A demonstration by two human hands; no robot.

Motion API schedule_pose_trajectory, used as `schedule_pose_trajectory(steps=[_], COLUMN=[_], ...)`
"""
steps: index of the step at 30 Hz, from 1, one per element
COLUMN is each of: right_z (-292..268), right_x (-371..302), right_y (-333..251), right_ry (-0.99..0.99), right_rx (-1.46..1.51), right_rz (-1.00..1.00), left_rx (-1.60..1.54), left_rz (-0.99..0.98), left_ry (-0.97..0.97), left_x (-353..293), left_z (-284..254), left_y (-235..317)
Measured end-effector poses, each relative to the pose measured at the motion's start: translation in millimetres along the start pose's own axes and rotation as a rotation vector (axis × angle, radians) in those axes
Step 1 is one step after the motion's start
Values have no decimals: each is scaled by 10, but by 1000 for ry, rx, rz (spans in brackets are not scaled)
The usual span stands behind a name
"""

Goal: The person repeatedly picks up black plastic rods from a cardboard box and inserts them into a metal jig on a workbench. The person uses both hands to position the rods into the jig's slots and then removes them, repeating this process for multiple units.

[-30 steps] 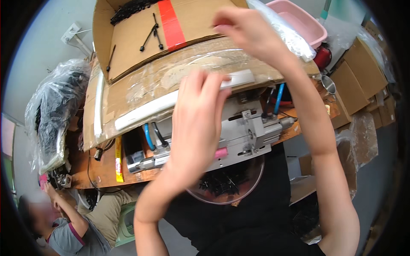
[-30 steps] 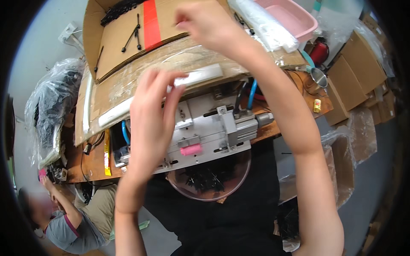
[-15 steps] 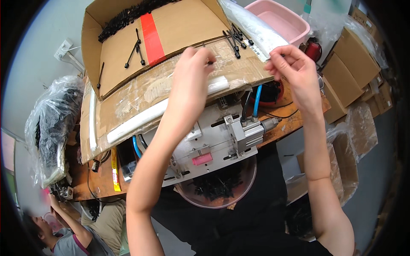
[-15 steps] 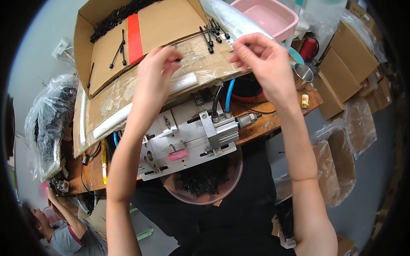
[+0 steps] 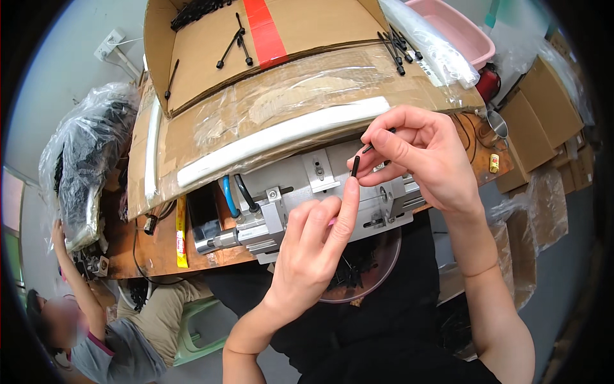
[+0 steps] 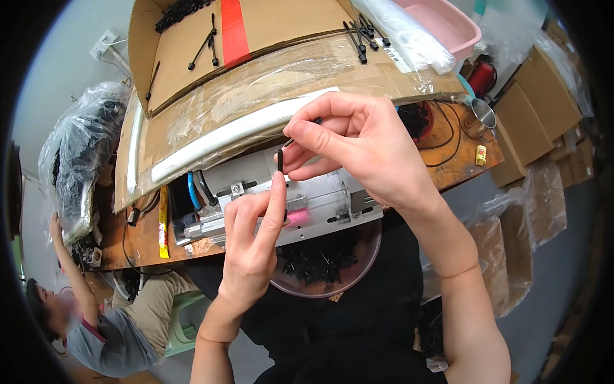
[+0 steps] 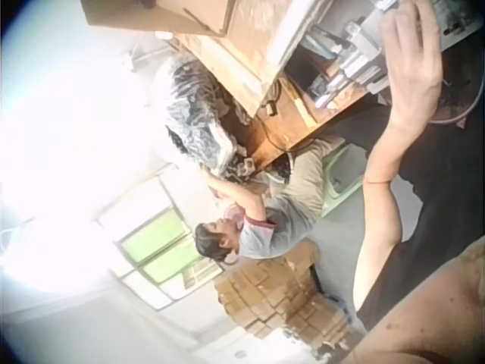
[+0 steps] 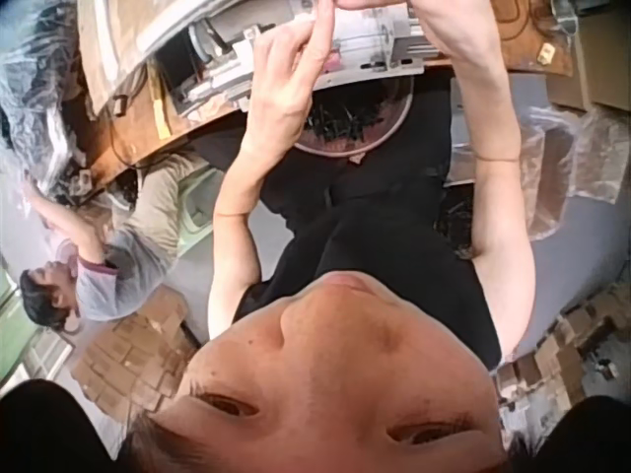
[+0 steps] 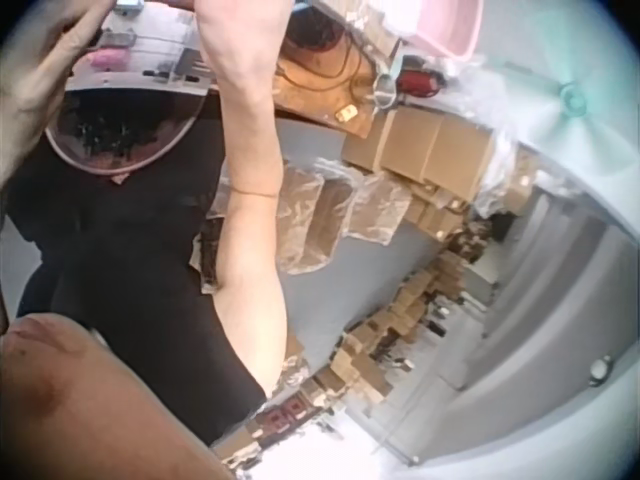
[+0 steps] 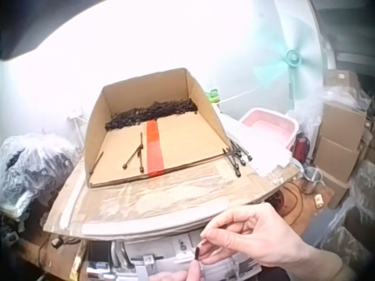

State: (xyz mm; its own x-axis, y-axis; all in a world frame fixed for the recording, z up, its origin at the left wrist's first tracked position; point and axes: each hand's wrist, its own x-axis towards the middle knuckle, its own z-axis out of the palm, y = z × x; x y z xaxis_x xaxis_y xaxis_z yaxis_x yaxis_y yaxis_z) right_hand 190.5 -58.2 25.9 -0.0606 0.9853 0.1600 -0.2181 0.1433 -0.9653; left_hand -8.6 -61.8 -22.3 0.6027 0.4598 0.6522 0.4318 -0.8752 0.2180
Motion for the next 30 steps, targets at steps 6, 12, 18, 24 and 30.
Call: schedule_pose_trajectory(steps=[6, 12, 18, 24, 30], right_z=[68, 82, 143, 86, 107], right_x=[47, 42, 36, 25, -33], right_y=[-54, -147, -134, -214, 15], right_ry=[-76, -141, -159, -315, -391], right_rx=[-175, -167, -187, -272, -212], right_rz=[84, 150, 144, 218, 399], left_rx=[123, -137, -109, -284, -453], left_rz=[14, -40, -63, -67, -200], left_ry=[-77, -100, -111, -156, -170], left_x=[-96, -195, -241, -283, -526], left_z=[-105, -219, -250, -306, -188], left_y=[-24, -28, 4, 6, 229])
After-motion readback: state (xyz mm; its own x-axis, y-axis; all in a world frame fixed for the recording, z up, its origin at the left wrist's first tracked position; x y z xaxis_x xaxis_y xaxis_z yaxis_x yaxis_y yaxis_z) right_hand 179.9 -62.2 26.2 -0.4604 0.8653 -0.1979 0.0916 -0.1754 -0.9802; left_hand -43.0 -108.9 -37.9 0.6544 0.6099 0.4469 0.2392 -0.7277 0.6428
